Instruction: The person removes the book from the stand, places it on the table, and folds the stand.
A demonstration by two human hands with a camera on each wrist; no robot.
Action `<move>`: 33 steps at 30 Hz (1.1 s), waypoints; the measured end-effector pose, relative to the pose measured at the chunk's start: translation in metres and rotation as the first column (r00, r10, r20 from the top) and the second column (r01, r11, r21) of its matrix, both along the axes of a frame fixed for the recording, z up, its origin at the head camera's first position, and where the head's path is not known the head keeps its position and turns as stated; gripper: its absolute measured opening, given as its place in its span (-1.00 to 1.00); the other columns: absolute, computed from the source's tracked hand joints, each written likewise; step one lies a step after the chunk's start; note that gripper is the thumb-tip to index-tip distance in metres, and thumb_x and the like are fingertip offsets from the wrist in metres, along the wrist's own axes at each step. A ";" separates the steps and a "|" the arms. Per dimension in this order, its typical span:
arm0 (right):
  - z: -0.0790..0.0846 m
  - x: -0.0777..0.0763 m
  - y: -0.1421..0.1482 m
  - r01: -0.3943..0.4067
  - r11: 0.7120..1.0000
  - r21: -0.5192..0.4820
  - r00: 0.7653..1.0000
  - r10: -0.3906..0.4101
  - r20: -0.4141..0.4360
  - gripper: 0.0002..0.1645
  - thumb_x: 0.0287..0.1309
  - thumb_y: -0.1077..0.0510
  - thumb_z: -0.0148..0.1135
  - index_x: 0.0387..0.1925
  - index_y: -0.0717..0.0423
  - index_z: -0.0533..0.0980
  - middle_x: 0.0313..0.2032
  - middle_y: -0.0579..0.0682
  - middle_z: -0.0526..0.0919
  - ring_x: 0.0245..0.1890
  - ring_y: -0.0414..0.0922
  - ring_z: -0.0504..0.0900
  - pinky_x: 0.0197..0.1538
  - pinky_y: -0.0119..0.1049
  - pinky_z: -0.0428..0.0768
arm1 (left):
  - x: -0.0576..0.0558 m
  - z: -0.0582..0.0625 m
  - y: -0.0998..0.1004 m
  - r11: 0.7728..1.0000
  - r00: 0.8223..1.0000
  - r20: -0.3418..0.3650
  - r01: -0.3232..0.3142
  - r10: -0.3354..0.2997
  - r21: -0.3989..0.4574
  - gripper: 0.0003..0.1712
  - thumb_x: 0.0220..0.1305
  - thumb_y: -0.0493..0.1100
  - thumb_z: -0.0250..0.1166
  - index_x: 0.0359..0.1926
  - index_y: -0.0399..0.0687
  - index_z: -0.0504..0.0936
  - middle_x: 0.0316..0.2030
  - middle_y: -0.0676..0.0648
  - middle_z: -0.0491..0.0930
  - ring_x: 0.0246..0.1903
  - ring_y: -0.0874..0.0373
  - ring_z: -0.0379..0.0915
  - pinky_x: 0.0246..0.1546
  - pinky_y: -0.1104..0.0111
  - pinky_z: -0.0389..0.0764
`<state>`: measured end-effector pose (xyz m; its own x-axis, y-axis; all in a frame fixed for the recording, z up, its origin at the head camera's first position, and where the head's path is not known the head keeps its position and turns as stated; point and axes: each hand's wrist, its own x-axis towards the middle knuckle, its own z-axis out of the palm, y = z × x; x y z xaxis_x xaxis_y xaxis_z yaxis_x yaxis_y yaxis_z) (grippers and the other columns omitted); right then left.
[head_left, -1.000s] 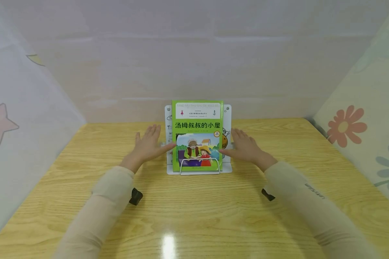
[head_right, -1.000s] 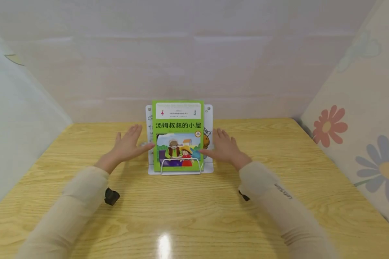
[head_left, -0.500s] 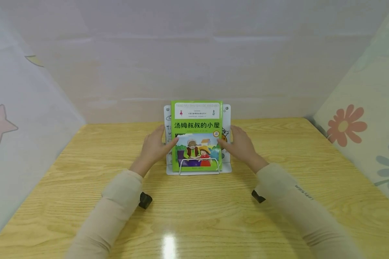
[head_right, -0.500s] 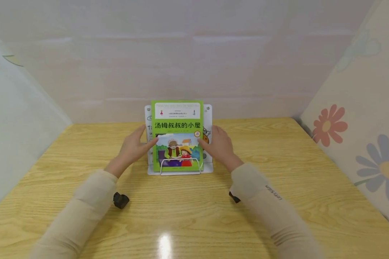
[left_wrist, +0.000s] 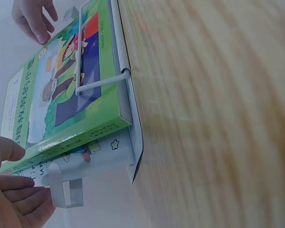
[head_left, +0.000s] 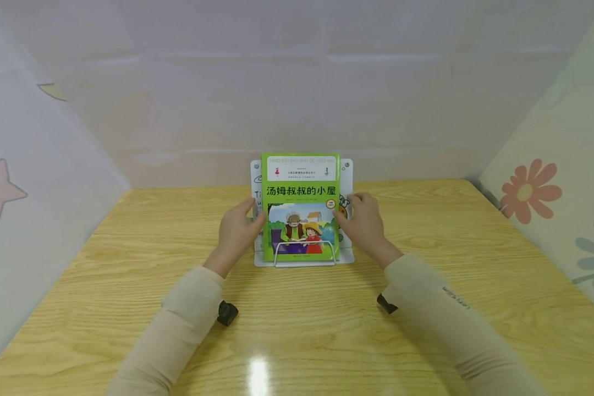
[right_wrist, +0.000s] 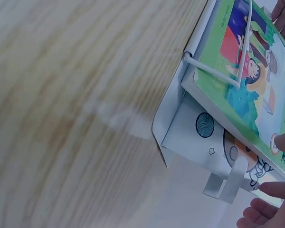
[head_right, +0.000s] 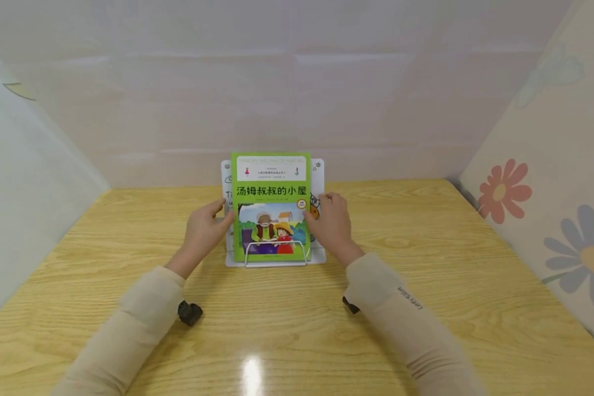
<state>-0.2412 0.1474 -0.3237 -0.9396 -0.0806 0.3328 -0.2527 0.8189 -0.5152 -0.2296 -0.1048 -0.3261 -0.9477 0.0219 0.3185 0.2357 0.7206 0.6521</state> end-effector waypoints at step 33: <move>0.001 -0.002 -0.017 -0.053 0.988 -0.145 0.996 0.063 0.064 -0.60 0.04 0.17 0.13 -0.16 0.41 0.36 -0.41 0.12 0.39 -0.42 -0.05 0.33 -0.43 -0.31 0.37 | -0.006 0.004 0.013 0.992 1.000 0.005 -0.007 0.006 0.129 -0.63 0.10 -0.27 0.11 -0.05 -0.35 0.45 -0.27 -0.20 0.54 -0.29 0.07 0.47 -0.32 0.42 0.51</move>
<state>-0.2430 0.1306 -0.3223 -0.9556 -0.0919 0.2800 -0.2579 0.7205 -0.6437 -0.2353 -0.0914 -0.3221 -0.9492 -0.0255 0.3137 0.2279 0.6317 0.7410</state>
